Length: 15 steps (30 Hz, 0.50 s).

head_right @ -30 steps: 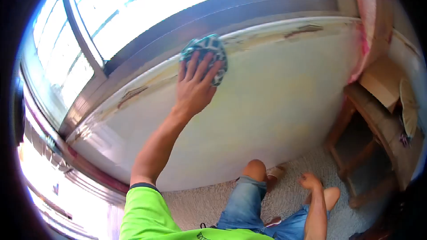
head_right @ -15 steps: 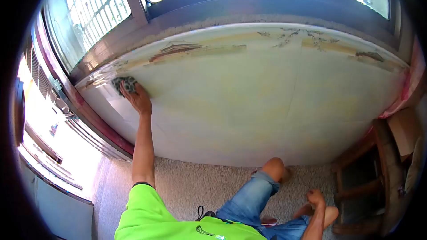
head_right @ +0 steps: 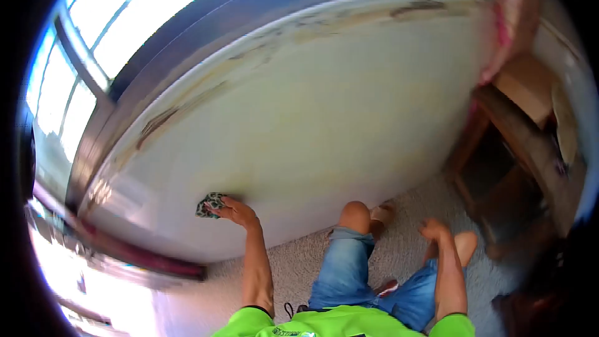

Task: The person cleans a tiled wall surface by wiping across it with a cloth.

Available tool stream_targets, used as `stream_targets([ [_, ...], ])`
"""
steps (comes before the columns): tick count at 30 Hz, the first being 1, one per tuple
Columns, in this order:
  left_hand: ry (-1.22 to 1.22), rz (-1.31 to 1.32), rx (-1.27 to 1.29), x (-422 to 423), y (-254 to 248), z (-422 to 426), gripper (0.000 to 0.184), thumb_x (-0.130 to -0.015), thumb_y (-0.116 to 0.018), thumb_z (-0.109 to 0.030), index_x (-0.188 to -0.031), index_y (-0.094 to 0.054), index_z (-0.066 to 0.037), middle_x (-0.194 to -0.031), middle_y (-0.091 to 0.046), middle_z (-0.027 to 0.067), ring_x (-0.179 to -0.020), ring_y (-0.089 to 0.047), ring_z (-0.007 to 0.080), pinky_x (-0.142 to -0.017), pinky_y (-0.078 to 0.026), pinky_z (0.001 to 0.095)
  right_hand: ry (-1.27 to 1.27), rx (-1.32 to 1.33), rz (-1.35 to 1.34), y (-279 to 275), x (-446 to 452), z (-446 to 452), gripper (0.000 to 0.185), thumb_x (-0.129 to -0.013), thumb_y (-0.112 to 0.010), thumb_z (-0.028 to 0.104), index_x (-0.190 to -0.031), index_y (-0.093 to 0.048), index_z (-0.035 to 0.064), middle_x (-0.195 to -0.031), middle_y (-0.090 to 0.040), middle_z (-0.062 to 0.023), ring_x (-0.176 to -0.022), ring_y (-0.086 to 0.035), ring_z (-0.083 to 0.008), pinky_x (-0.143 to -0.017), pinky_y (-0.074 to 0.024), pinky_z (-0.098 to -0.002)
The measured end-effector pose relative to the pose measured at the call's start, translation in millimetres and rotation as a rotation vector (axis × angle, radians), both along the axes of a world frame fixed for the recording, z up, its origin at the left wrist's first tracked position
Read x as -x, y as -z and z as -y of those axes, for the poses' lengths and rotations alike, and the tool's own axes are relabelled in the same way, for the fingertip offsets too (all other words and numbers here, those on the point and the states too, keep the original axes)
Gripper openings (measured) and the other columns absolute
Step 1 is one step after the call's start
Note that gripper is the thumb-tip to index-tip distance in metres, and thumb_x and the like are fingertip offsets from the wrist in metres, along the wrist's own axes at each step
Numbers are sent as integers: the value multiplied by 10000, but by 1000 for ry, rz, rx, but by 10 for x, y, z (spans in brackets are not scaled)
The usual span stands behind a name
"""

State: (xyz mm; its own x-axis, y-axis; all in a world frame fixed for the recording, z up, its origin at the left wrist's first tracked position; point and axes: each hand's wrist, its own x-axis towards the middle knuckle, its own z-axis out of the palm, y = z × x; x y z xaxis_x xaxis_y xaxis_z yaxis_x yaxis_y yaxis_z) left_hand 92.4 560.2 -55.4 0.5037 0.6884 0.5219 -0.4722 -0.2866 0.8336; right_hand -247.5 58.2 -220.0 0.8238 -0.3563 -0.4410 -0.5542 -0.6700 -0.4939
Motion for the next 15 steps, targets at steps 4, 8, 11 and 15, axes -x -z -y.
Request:
stream_targets([
  [4,-145,49,-649,257,-636,646,698,-1043,-493,-388,-1565,-228,-8,-1630,-180,244,-1504,-137,462,-1181,-171,606,-32,54,-87,-29,-42,-55,565,-890,-597,378,-1345,-609,43,-1370,-587,-226,-1284,-549,-390,-1079,-440,-431],
  [8,-95,277,-872,317,-1260,1160,657,-1012,-548,-385,-1554,-341,-77,-1644,-199,199,-1512,-92,485,-1166,-96,665,79,-51,-46,-295,-52,-160,532,-882,-584,349,-1318,-630,48,-1383,-582,-212,-1270,-557,-384,-1052,-451,-441],
  [11,-86,306,-1030,315,-1563,1538,638,-983,-583,-379,-1544,-391,-143,-1651,-222,158,-1517,-120,459,-1158,-101,671,67,-27,4,-539,-40,-221,508,-874,-592,337,-1291,-648,52,-1331,-619,-212,-1233,-581,-390,-1029,-470,-444],
  [15,-11,432,-1125,365,-1762,2103,653,-866,-636,-283,-1492,-491,-172,-1630,-299,131,-1513,-160,450,-1167,-40,660,121,-59,2,-728,-2,-259,488,-870,-599,337,-1268,-662,61,-1301,-636,-209,-1205,-594,-398,-1019,-474,-451],
])
